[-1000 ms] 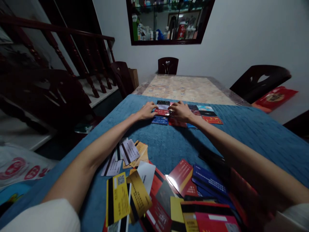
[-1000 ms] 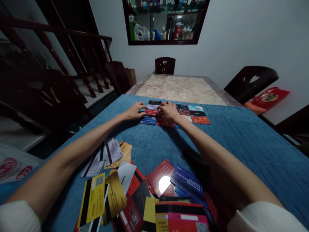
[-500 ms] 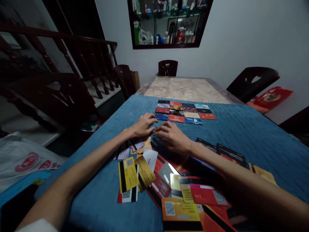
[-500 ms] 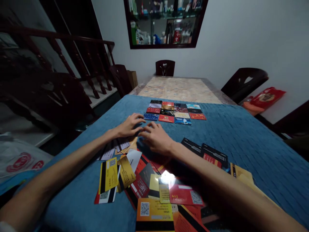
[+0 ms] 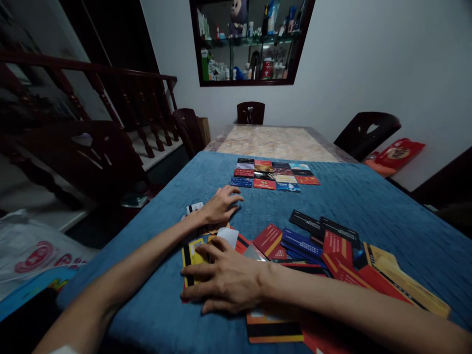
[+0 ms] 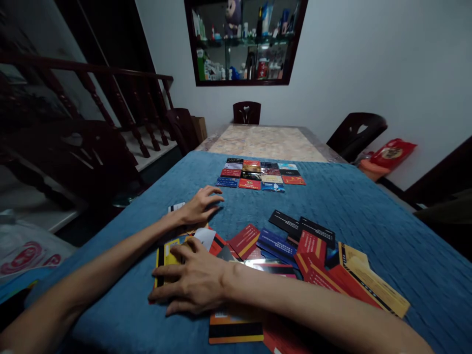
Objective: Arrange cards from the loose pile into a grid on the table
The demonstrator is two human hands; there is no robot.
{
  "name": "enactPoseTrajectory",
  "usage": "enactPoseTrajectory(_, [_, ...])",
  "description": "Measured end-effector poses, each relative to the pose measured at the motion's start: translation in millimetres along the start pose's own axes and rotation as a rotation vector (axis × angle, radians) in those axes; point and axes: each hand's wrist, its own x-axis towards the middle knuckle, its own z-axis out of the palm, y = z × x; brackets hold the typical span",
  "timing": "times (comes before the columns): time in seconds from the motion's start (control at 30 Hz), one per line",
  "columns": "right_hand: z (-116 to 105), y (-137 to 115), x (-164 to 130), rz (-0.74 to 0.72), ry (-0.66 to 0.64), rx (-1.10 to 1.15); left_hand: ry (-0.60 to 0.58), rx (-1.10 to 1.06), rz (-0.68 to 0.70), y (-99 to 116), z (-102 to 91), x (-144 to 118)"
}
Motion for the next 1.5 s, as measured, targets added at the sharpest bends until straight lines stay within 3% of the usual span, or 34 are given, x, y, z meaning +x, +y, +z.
enactPoseTrajectory(0.17, [-10.8, 8.7, -17.0, 0.108, -0.011, 0.01, 0.022, -0.022, -0.01, 0.5, 2.4, -2.8])
enactPoseTrajectory(0.43, [-22.2, 44.4, -73.8, 0.362, -0.07, 0.04, 0.088, -0.186, -0.016, 7.7, 5.3, 2.8])
enactPoseTrajectory(0.63, [-13.2, 66.4, -95.8, 0.492, 0.072, 0.031, -0.011, -0.226, 0.033, 10.9, 6.8, -0.3])
enactPoseTrajectory(0.77, [-9.1, 76.7, -107.2, 0.562, 0.083, 0.029, -0.097, -0.223, 0.05, 11.9, 3.2, -4.6])
enactPoseTrajectory(1.0, [1.8, 89.1, -118.1, 0.909, 0.197, -0.124, -0.15, -0.154, 0.022, 16.1, 1.2, -7.2])
enactPoseTrajectory(1.3, [-3.8, 84.8, -113.7, 0.933, 0.299, -0.028, -0.208, -0.168, 0.04, 18.4, 3.2, -2.1])
enactPoseTrajectory(1.5, [-6.6, 76.3, -109.3, 0.865, 0.241, -0.03, -0.214, -0.146, 0.051, 18.6, 2.3, -1.6])
